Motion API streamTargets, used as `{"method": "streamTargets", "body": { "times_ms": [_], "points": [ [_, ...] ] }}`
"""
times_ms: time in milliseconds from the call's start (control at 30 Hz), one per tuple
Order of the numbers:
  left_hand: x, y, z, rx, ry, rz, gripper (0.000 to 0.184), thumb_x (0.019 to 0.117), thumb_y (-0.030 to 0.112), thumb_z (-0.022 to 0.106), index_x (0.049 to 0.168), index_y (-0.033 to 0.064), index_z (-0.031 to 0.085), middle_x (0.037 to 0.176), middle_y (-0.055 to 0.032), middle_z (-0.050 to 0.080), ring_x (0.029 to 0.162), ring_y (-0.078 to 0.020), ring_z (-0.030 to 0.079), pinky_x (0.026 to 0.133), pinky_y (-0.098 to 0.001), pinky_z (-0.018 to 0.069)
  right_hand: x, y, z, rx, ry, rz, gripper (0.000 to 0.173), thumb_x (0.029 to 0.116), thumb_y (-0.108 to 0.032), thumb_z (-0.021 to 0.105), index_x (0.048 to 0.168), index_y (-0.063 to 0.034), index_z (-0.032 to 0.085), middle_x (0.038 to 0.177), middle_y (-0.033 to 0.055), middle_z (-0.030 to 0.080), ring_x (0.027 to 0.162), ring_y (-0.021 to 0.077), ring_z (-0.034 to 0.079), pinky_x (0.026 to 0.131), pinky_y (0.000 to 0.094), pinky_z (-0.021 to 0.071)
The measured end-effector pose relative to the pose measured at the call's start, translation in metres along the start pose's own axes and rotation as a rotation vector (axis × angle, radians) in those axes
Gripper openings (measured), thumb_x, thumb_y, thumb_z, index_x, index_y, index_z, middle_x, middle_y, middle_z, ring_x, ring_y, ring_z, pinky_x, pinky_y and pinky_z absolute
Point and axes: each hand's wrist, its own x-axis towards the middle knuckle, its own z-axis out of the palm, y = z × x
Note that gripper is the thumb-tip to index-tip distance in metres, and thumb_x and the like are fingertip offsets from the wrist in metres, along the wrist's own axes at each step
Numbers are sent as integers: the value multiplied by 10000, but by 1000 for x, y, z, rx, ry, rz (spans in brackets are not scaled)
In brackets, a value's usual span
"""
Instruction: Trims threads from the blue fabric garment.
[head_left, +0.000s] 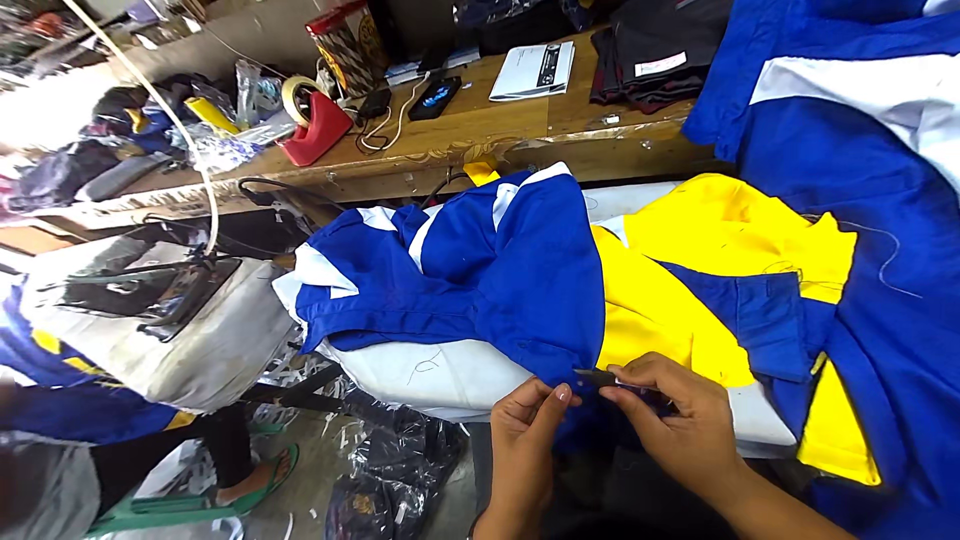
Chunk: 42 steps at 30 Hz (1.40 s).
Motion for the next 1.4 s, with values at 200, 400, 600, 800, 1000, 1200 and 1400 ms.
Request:
{"method": "streamTargets", "body": {
  "times_ms": [200,400,600,800,1000,1200,1400],
  "points": [
    [2,2,1,24,13,16,183,975,0,579,880,15,734,799,-23,727,750,-32,675,739,-187,559,-4,1,-7,-74,1,-25,280,977,-336,701,1004,-60,740,873,35,720,806,19,643,693,148,491],
    [3,1,-1,78,-31,59,173,976,7,585,875,24,725,791,2,715,750,-25,668,746,-189,557,-2,0,-8,-132,-2,-61,287,992,-353,679,999,-73,744,871,45,727,787,49,650,663,186,480],
    [4,3,-5,129,-60,77,175,976,22,593,855,26,719,777,15,686,737,-15,643,726,-181,544,1,-2,-9,-235,18,-141,274,1008,-333,656,970,-82,757,852,58,737,764,95,655,646,236,453],
    [2,-2,1,105,5,98,170,970,29,608,847,24,726,786,6,688,734,-19,644,722,-179,549,-1,-3,-8,-254,29,-109,282,1009,-333,652,961,-74,753,850,60,737,763,91,660,634,227,460],
    [0,-3,6,49,30,61,172,969,38,620,840,27,734,770,4,690,723,-17,643,720,-173,544,-3,-1,-2,-264,86,-153,262,1009,-306,657,962,-66,752,847,68,735,758,100,652,651,233,450],
    [-1,0,6,7,54,-4,193,968,24,599,832,32,734,746,-3,693,704,-22,644,708,-179,544,-1,2,-1,-188,54,-122,251,1013,-297,652,939,-73,737,839,51,732,751,81,650,644,225,450],
    [1,-1,5,16,42,12,173,971,6,591,869,17,731,763,-9,699,711,-22,646,711,-177,545,-1,3,-10,-75,-35,-9,285,990,-358,678,997,-79,736,880,25,728,784,29,643,668,190,477]
  ]
}}
